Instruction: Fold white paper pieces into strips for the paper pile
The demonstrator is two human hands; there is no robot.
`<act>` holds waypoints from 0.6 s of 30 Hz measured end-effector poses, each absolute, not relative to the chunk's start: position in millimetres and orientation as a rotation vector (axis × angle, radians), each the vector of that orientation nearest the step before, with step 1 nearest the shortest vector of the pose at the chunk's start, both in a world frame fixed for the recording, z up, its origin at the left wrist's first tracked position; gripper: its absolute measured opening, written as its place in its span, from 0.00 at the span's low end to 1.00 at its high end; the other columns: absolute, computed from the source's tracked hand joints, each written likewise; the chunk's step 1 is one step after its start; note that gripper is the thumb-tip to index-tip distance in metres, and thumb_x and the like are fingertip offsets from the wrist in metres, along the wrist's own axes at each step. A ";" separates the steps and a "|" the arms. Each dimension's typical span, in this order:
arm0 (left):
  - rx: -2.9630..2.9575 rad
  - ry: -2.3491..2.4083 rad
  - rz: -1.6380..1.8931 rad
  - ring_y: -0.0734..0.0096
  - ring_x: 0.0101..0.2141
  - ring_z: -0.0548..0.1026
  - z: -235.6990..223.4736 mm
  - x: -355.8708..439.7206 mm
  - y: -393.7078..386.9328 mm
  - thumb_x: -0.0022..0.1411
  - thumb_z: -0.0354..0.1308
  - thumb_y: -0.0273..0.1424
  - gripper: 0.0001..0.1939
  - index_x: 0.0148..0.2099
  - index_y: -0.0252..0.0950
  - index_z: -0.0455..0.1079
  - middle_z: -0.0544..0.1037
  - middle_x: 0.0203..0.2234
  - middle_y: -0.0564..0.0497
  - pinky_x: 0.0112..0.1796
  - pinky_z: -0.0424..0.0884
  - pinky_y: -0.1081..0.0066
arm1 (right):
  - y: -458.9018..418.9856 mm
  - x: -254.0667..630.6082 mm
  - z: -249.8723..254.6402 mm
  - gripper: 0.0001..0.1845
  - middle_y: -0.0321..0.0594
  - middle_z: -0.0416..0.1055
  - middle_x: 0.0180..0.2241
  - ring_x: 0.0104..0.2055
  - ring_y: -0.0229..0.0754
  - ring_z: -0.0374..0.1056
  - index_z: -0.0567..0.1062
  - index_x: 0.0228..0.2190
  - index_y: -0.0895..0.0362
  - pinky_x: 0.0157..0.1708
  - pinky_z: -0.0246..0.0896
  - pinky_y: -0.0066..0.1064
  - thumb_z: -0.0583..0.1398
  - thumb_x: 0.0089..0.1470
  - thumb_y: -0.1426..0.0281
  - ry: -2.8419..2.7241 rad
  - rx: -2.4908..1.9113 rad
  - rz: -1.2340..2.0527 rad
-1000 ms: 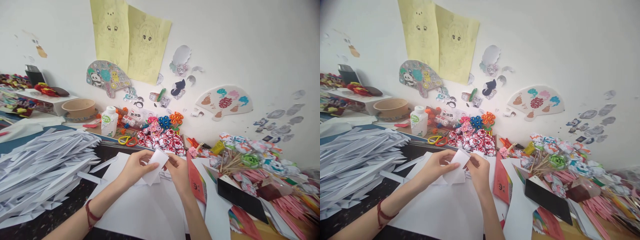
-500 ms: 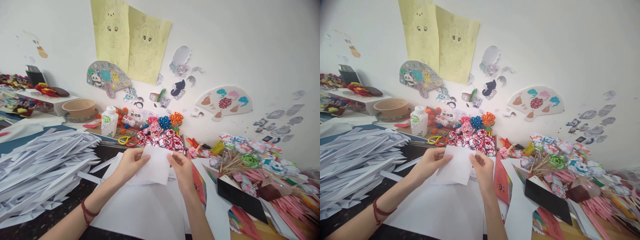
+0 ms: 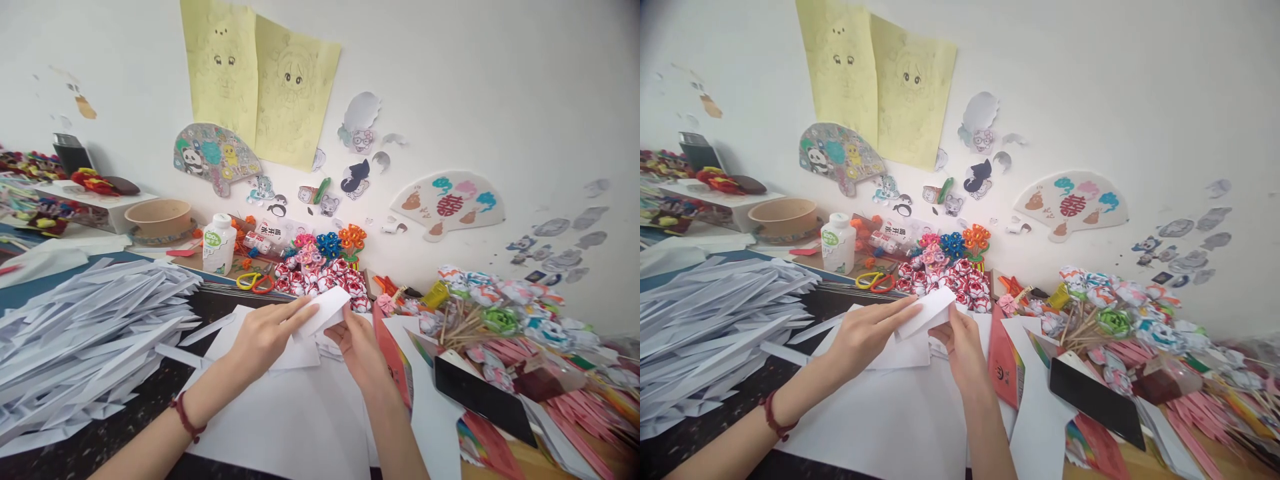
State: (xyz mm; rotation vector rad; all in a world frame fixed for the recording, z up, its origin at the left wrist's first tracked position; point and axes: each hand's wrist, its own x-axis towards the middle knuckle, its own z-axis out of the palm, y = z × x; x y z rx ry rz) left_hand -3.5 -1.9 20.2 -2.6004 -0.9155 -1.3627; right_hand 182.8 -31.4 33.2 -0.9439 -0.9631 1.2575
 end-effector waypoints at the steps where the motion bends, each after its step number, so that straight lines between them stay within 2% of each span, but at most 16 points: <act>1: -2.588 -0.877 -1.289 0.67 0.40 0.76 17.9 -4.0 -0.8 0.61 0.44 0.20 0.24 0.56 0.44 0.64 0.70 0.52 0.49 0.39 0.73 0.69 | -31.5 183.0 34.1 0.21 0.47 0.76 0.36 0.36 0.44 0.72 0.76 0.36 0.58 0.36 0.68 0.35 0.55 0.53 0.55 -0.949 -0.934 1.251; 5: -2.670 -0.781 -1.115 0.65 0.44 0.73 18.4 -3.2 0.9 0.60 0.43 0.18 0.27 0.59 0.43 0.60 0.67 0.54 0.47 0.42 0.71 0.65 | -32.8 184.2 37.2 0.22 0.48 0.76 0.36 0.37 0.45 0.72 0.77 0.37 0.59 0.36 0.67 0.35 0.55 0.53 0.54 -1.018 -0.966 1.203; 8: -2.811 -0.784 -1.056 0.60 0.51 0.68 28.3 -2.1 -1.8 0.58 0.46 0.19 0.27 0.58 0.43 0.62 0.66 0.56 0.48 0.48 0.67 0.58 | -32.0 186.8 34.8 0.18 0.45 0.76 0.35 0.36 0.45 0.71 0.77 0.35 0.60 0.35 0.67 0.34 0.59 0.50 0.58 -1.057 -1.015 1.087; 11: -2.990 -0.870 -1.080 0.55 0.55 0.62 41.9 -5.3 -5.9 0.54 0.51 0.21 0.26 0.55 0.45 0.65 0.66 0.55 0.49 0.53 0.59 0.52 | -29.4 190.5 30.3 0.16 0.43 0.75 0.32 0.32 0.44 0.71 0.77 0.32 0.59 0.32 0.68 0.34 0.60 0.49 0.59 -1.097 -1.081 0.999; 15: -3.290 -0.968 -1.267 0.56 0.56 0.61 53.1 -9.9 -8.0 0.52 0.52 0.21 0.27 0.53 0.45 0.66 0.64 0.57 0.51 0.55 0.56 0.54 | -27.6 191.1 27.5 0.17 0.41 0.74 0.27 0.29 0.43 0.70 0.77 0.28 0.60 0.30 0.67 0.32 0.59 0.49 0.58 -1.196 -1.182 0.860; 18: -3.321 -1.212 -1.595 0.61 0.51 0.67 50.1 -3.7 -5.6 0.58 0.50 0.26 0.22 0.55 0.41 0.64 0.70 0.52 0.48 0.51 0.62 0.60 | -29.1 186.7 28.2 0.17 0.38 0.72 0.23 0.28 0.42 0.69 0.76 0.25 0.60 0.29 0.66 0.30 0.58 0.50 0.58 -1.291 -1.217 0.773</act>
